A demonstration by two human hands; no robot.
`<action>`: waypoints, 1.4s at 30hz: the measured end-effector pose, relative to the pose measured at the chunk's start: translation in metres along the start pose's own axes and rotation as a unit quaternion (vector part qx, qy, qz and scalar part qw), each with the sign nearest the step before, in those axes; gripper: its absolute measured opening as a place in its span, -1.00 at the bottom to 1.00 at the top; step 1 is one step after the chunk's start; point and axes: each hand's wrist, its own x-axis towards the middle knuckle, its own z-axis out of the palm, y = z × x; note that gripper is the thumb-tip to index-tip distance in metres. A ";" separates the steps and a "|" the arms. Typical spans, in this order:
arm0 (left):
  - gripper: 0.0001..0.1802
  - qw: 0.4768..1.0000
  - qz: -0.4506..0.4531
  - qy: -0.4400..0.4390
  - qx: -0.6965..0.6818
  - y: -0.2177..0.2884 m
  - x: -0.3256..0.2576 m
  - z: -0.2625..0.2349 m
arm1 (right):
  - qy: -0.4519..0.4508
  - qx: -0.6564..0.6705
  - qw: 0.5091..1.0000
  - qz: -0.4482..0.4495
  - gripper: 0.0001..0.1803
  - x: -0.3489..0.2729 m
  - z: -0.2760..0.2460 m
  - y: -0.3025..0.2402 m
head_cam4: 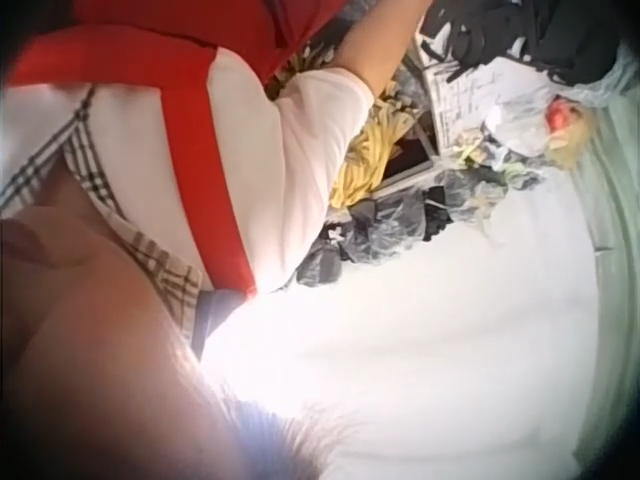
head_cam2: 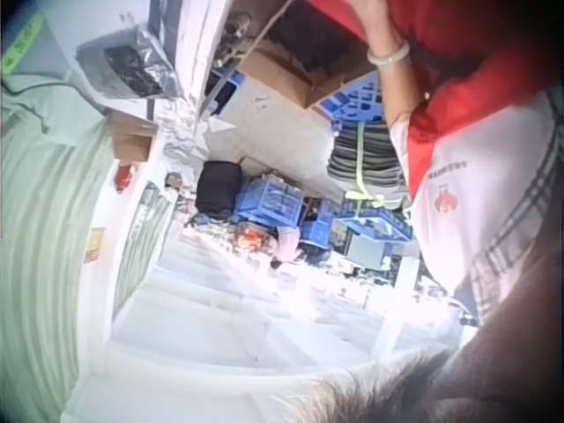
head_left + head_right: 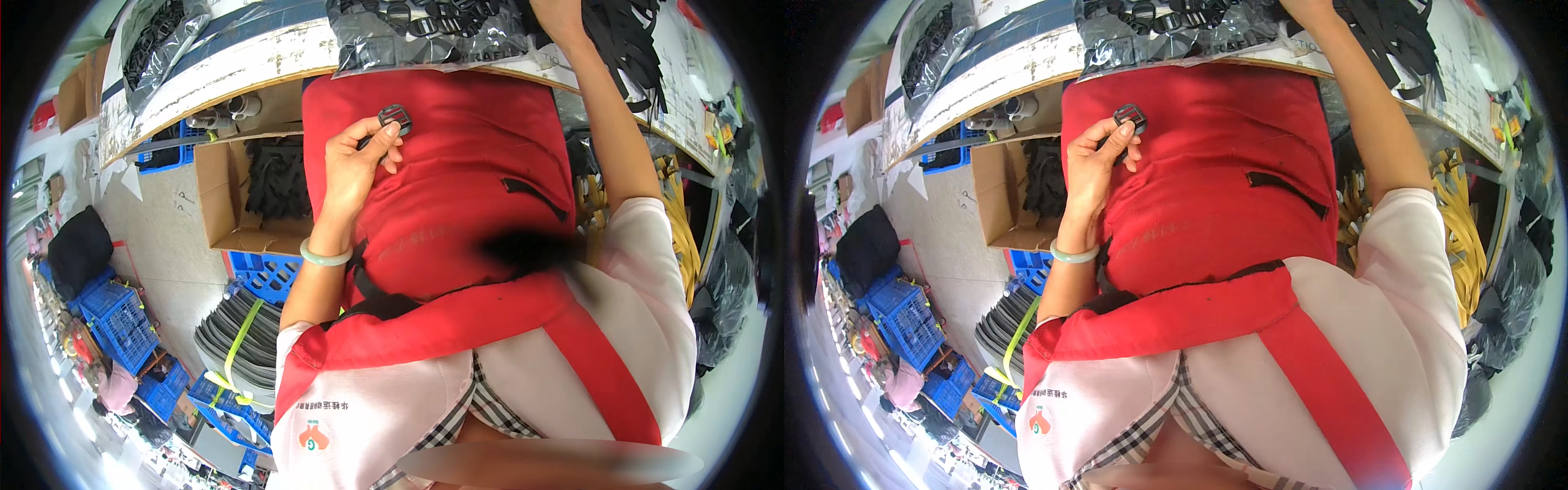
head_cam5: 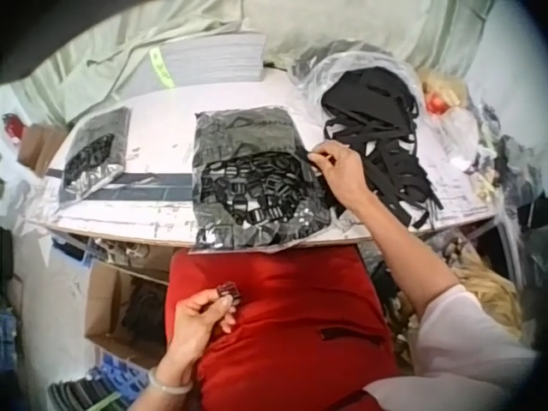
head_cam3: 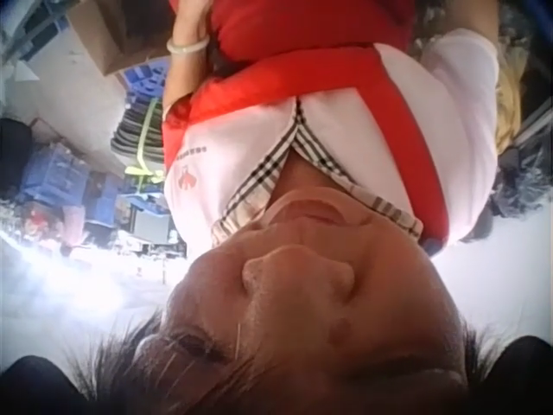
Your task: Assembling black webbing straps by threading them through plastic buckles at a workstation.
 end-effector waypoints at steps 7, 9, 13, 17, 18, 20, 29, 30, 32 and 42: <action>-0.85 0.998 0.029 -0.027 -0.055 0.002 -0.002 0.000 | -0.184 0.285 0.926 0.163 -0.83 -0.022 -0.015 -0.104; -0.85 0.995 0.048 -0.047 -0.070 0.012 -0.003 0.009 | -0.268 0.357 0.872 0.203 -0.84 -0.044 -0.013 -0.137; -0.84 0.993 0.075 -0.051 -0.081 0.023 0.001 0.034 | -0.273 0.337 0.895 0.105 -0.85 -0.087 0.021 -0.137; -0.81 0.995 0.062 -0.028 -0.075 0.018 0.003 0.035 | -0.219 0.400 0.874 0.166 -0.85 -0.107 0.037 -0.132; -0.81 0.997 0.048 -0.013 -0.060 0.016 0.003 0.034 | -0.220 0.400 0.874 0.167 -0.85 -0.108 0.038 -0.130; -0.81 0.996 0.061 -0.004 -0.062 0.013 0.005 0.033 | -0.107 0.321 0.936 0.096 -0.87 -0.111 0.042 -0.119; -0.84 0.991 0.109 0.072 0.022 0.015 0.001 0.017 | -0.373 0.409 0.813 0.180 -0.86 -0.118 0.004 -0.139; -0.83 0.988 0.128 0.080 0.040 0.012 0.000 0.017 | -0.375 0.409 0.812 0.180 -0.86 -0.121 0.003 -0.143; -0.82 0.984 0.146 0.088 0.059 0.010 -0.001 0.017 | -0.353 0.410 0.799 0.263 -0.85 -0.124 0.005 -0.149; -0.79 0.877 0.342 0.159 0.298 0.006 0.002 0.011 | -0.293 0.539 0.703 0.360 -0.81 -0.130 0.009 -0.157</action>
